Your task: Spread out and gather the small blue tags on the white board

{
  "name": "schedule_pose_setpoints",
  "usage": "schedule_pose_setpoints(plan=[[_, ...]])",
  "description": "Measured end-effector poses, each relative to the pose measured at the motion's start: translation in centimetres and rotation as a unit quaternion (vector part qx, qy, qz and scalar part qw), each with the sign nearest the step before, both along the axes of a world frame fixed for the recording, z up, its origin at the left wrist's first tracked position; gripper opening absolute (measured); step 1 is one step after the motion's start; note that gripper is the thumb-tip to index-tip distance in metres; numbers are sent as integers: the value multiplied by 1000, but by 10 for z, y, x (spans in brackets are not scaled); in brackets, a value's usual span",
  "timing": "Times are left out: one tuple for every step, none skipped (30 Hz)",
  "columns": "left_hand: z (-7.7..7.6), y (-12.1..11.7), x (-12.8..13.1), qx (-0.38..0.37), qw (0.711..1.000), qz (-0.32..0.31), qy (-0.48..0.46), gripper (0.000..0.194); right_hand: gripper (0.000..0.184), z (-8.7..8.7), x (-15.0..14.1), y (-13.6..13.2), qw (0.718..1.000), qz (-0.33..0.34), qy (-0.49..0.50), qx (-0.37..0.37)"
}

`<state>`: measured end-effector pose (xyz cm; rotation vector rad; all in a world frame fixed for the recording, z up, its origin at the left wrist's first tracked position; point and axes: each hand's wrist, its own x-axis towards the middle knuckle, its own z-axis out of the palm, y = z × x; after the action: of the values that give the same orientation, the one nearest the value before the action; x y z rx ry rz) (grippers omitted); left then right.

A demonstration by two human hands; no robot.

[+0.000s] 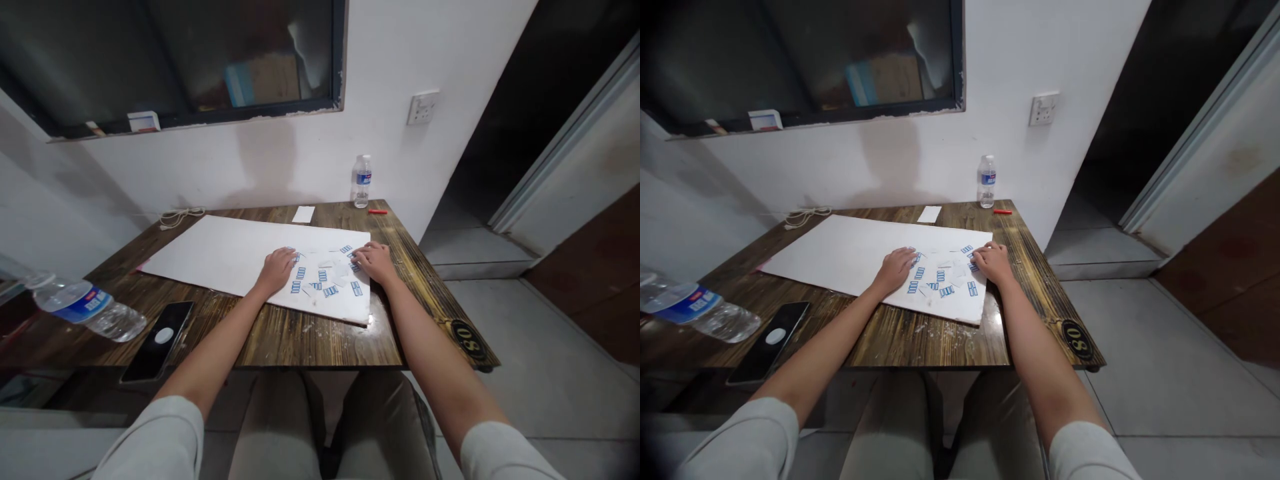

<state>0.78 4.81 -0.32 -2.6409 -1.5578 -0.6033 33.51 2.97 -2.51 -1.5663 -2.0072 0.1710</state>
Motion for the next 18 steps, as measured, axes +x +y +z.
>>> schedule_pose_setpoints(plan=[[1, -2, 0, 0, 999, -38, 9, 39, 46, 0, 0, 0, 1000, -11, 1, 3], [3, -4, 1, -3, 997, -76, 21, 39, 46, 1, 0, -1, 1000, -19, 1, 7], [5, -5, 1, -7, 993, -109, 34, 39, 45, 1, -1, -1, 1000, -23, 2, 13], [7, -6, 2, -10, 990, -134, 46, 39, 44, 1, -1, -1, 1000, -20, 3, 20], [9, -7, 4, -12, 987, -151, 55, 40, 43, 2, -2, -1, 1000, -9, 4, 25], [11, -8, 7, -12, 985, -159, 59, 40, 42, 2, -3, -1, 1000, 10, 3, 28], [13, -9, 10, -10, 985, -162, 62, 41, 41, 3, -5, -2, 999, 34, -2, 28], [15, -9, 15, -8, 985, -161, 63, 42, 41, 3, -6, -2, 998, 57, -12, 24], [16, -9, 21, -6, 985, -160, 66, 43, 40, 3, -8, -2, 997, 75, -25, 16], [17, -10, 28, -7, 984, -161, 75, 43, 40, 3, -9, -2, 995, 88, -39, 6], [18, -10, 34, -10, 983, -162, 87, 44, 40, 2, -10, -2, 994, 92, -51, -4], [18, -11, 41, -14, 981, -164, 102, 44, 40, 2, -11, -2, 994, 90, -61, -14], [17, -11, 47, -19, 980, -158, 116, 43, 41, 1, -12, -2, 994, 85, -68, -21], [17, -12, 52, -27, 980, -149, 129, 42, 41, 0, -13, -3, 994, 78, -71, -26], [16, -12, 56, -38, 980, -137, 138, 41, 42, 0, -13, -3, 994, 71, -73, -30], [16, -13, 59, -49, 981, -123, 144, 41, 43, -1, -14, -3, 995, 65, -74, -33], [17, -14, 60, -58, 981, -115, 148, 41, 43, -1, -14, -3, 995, 61, -76, -35], [18, -15, 60, -64, 980, -111, 151, 42, 43, -2, -14, -3, 995, 60, -78, -36]])
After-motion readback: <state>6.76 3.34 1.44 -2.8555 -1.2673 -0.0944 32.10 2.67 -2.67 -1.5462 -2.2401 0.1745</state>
